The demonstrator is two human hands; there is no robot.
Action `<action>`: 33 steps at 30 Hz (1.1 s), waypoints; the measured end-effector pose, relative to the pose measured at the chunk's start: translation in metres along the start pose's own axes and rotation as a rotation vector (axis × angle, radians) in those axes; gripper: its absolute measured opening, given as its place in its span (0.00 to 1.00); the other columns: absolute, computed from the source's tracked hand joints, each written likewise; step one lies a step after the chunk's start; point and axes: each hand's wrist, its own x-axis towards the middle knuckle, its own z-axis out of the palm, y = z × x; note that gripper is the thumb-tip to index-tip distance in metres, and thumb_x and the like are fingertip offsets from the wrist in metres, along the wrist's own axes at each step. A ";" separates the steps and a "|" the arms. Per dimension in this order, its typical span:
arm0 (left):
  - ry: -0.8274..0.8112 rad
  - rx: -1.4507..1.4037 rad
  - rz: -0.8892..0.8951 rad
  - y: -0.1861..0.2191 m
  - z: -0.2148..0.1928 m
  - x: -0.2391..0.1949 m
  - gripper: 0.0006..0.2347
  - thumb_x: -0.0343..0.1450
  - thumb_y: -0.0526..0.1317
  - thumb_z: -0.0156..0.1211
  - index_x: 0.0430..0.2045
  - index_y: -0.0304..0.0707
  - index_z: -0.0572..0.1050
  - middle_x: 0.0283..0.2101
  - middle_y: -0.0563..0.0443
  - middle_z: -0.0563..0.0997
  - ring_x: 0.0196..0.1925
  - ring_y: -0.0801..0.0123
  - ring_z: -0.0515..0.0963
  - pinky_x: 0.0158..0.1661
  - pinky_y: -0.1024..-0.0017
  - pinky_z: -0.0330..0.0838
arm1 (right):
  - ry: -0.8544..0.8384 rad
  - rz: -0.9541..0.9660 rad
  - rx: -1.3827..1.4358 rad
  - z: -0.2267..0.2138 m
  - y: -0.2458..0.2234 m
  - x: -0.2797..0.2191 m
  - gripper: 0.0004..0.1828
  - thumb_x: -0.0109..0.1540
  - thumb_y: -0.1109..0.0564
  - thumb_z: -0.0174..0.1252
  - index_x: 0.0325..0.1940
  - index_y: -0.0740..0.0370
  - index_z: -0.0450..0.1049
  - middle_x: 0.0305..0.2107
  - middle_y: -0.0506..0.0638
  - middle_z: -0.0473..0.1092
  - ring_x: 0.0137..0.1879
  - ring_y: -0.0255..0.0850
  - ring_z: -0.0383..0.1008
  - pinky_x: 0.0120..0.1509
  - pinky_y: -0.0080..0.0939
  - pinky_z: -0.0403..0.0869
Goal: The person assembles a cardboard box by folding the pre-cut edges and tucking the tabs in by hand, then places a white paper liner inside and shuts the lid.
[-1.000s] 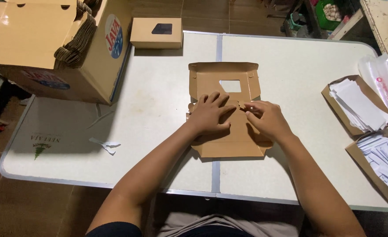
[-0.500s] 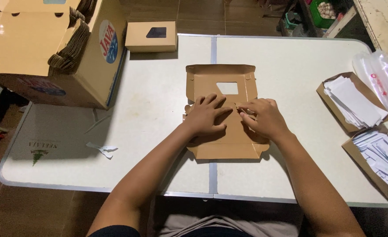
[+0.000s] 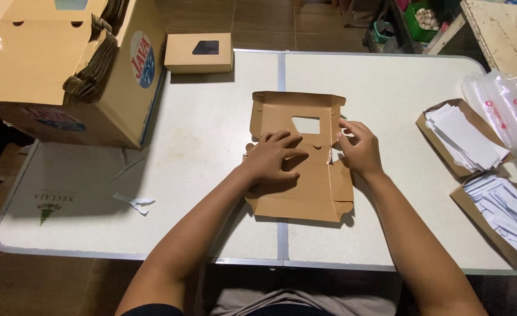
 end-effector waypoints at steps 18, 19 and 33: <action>-0.084 0.030 0.022 0.008 -0.003 -0.001 0.29 0.60 0.56 0.53 0.60 0.68 0.72 0.73 0.54 0.64 0.77 0.54 0.55 0.69 0.50 0.46 | -0.381 -0.075 -0.269 -0.014 -0.008 0.006 0.23 0.66 0.40 0.52 0.62 0.45 0.77 0.62 0.46 0.71 0.72 0.52 0.62 0.75 0.55 0.55; -0.085 0.031 0.023 0.005 0.000 0.000 0.29 0.60 0.56 0.53 0.60 0.68 0.72 0.73 0.54 0.64 0.77 0.54 0.55 0.69 0.50 0.46 | -0.379 -0.075 -0.268 -0.013 -0.009 0.007 0.23 0.66 0.40 0.52 0.62 0.45 0.77 0.62 0.46 0.71 0.72 0.52 0.62 0.75 0.55 0.55; 0.075 -0.279 -0.120 -0.007 -0.035 -0.005 0.22 0.71 0.36 0.54 0.62 0.56 0.72 0.65 0.49 0.75 0.62 0.52 0.77 0.60 0.51 0.66 | -0.447 -0.084 -0.239 -0.024 -0.021 0.000 0.27 0.56 0.53 0.56 0.60 0.46 0.78 0.62 0.48 0.70 0.73 0.54 0.61 0.73 0.60 0.57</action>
